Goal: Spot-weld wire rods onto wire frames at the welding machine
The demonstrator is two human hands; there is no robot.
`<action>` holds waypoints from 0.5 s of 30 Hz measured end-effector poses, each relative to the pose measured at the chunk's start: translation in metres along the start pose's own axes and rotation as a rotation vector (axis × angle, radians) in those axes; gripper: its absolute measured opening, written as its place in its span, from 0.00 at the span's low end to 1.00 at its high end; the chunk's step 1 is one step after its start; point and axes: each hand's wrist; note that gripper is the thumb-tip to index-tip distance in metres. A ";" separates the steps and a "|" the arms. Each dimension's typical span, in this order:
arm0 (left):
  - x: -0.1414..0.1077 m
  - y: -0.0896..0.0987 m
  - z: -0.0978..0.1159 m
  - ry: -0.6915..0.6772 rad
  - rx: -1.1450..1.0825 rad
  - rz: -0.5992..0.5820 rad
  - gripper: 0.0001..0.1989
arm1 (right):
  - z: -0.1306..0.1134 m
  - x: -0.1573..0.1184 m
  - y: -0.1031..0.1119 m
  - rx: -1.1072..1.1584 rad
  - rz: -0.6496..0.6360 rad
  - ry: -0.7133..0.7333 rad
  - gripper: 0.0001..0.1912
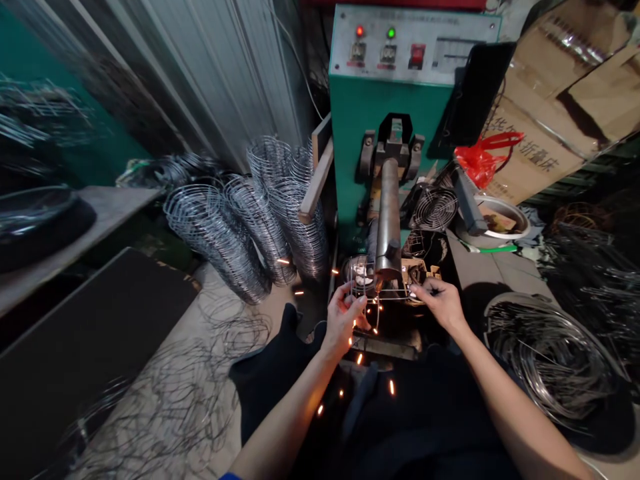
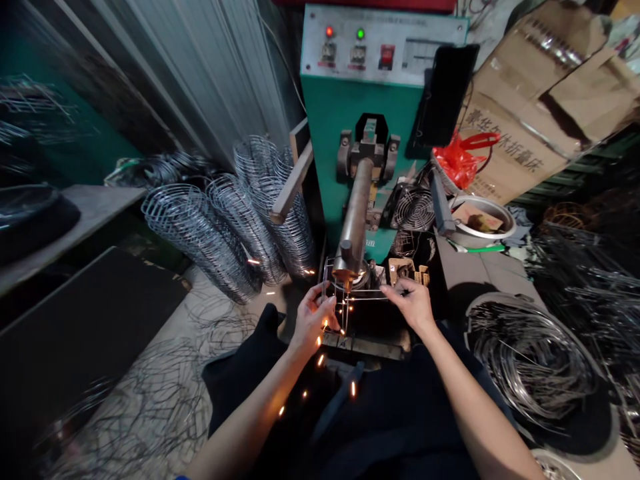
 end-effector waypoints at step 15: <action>-0.005 0.008 0.005 0.081 0.234 0.010 0.33 | 0.085 -0.088 0.176 -0.895 -0.042 -0.692 0.16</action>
Point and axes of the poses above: each hand's wrist, its own x-axis towards the middle knuckle, its own y-axis out of the back of the hand, z = x × y, and after that the axes turned 8 degrees about y, right-handed
